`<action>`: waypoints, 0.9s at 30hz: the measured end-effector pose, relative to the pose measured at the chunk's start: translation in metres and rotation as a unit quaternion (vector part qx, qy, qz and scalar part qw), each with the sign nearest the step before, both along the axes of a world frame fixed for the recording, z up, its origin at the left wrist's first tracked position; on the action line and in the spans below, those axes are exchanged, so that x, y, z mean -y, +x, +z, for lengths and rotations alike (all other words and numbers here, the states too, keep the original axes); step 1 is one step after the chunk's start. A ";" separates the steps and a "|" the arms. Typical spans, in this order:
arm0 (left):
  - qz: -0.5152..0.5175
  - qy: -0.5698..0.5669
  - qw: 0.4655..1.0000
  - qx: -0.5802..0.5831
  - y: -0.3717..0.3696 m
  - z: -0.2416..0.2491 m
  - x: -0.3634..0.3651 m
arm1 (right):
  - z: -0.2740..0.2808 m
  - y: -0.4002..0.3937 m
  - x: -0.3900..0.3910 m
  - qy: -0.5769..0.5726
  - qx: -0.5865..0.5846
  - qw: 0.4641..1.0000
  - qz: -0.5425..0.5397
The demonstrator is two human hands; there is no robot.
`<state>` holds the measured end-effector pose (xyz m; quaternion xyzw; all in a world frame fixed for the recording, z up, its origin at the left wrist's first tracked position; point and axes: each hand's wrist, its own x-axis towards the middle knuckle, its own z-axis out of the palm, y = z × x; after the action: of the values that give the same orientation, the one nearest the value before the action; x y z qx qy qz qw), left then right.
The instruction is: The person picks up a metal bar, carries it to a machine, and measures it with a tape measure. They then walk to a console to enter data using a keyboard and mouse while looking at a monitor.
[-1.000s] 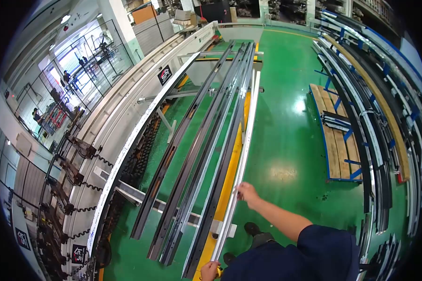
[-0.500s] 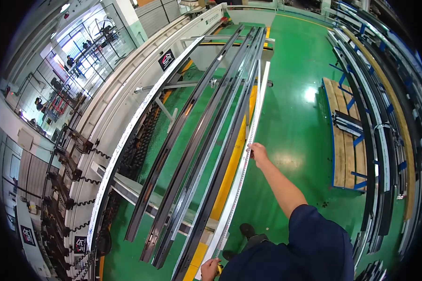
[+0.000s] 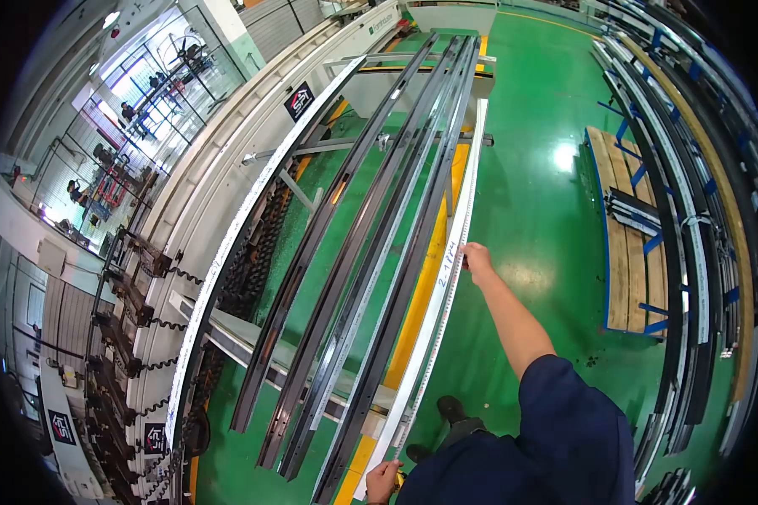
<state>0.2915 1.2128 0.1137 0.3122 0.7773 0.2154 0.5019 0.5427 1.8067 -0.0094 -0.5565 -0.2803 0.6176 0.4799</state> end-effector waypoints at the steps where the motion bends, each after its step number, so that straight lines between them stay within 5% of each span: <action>1: 0.008 0.000 1.000 0.005 0.001 -0.001 -0.001 | -0.001 0.001 -0.002 -0.001 0.007 1.000 0.004; 3: 0.025 0.001 1.000 0.014 -0.002 -0.009 0.004 | -0.002 0.000 0.000 -0.004 0.019 1.000 0.011; 6: -0.133 0.162 0.965 -0.159 -0.019 -0.067 0.034 | 0.000 -0.003 0.002 0.002 0.029 1.000 0.003; 9: -0.147 0.183 0.955 -0.181 -0.020 -0.075 0.039 | 0.008 -0.004 0.005 0.002 0.024 1.000 -0.008; 12: 0.030 0.013 0.999 0.006 -0.002 -0.005 0.003 | 0.010 0.000 0.004 0.014 0.037 0.999 0.011; 15: -0.017 0.022 1.000 0.012 -0.014 -0.045 0.020 | 0.010 0.003 0.002 0.014 0.050 0.998 0.019; 18: 0.119 0.049 0.991 0.046 -0.001 -0.061 0.022 | 0.011 0.003 -0.001 0.003 0.064 0.998 0.005; 27: 0.110 0.056 0.991 0.056 -0.001 -0.039 0.010 | 0.002 0.006 -0.004 0.001 0.068 0.998 -0.002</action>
<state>0.2908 1.2030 0.0750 0.2400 0.7646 0.3295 0.4993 0.5483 1.8111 -0.0073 -0.5972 -0.3119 0.5770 0.4616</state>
